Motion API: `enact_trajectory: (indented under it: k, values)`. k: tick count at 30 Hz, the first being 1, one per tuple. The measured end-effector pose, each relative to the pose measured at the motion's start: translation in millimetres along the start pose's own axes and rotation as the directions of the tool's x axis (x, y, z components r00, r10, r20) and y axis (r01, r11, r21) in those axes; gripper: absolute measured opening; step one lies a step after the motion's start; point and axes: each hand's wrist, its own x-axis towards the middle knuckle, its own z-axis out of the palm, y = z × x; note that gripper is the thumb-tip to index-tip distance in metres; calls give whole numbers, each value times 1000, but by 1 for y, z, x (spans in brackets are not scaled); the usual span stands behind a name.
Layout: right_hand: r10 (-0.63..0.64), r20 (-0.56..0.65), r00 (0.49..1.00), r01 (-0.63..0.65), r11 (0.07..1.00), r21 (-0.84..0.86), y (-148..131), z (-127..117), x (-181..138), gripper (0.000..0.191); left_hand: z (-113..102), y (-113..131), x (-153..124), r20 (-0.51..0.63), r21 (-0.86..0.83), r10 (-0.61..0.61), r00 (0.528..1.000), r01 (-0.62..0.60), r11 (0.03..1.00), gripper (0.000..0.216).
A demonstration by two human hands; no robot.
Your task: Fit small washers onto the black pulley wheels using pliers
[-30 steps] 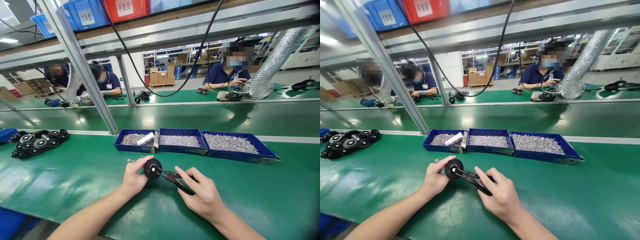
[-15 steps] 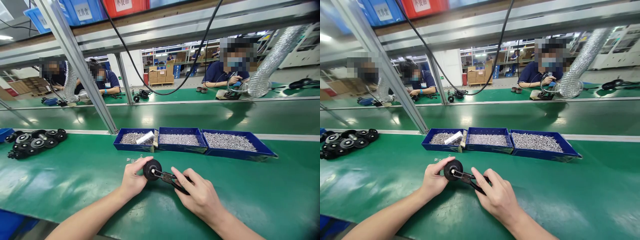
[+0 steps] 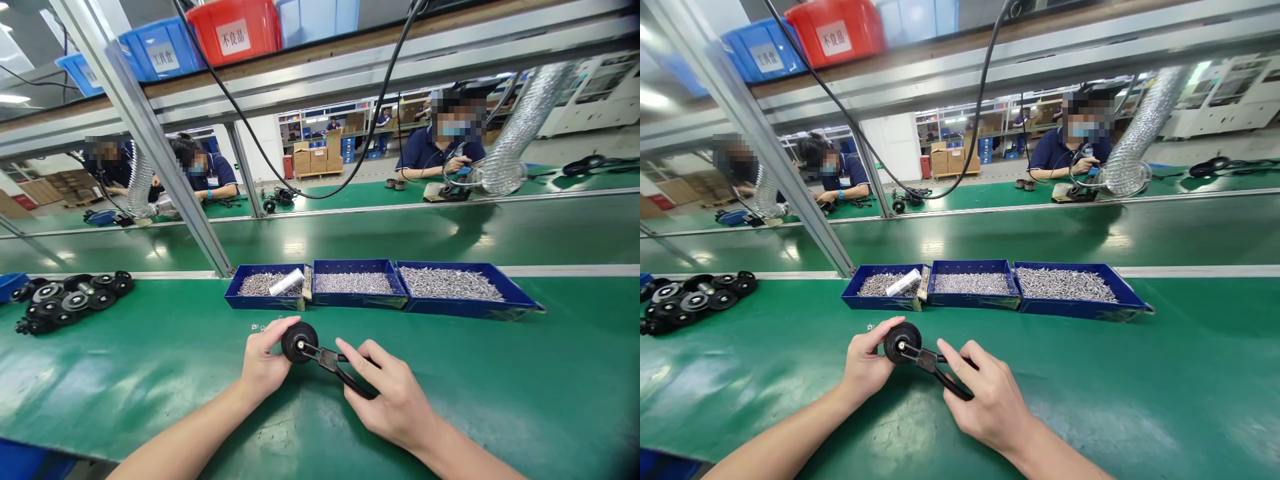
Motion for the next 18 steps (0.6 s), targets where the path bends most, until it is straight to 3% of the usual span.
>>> enact_trajectory:
  k: [10, 18]
  values:
    - [-15, -11, 1000, 15, 1000, -15, -2, -2, 1, 64, 3, -1, -2, -1, -2, 25, 1000, -25, 1000, 46]
    - [26, 108, 994, -17, 997, -77, -8, 8, -4, 67, -2, -12, -1, 59, 26, 47, 997, -48, 998, 48]
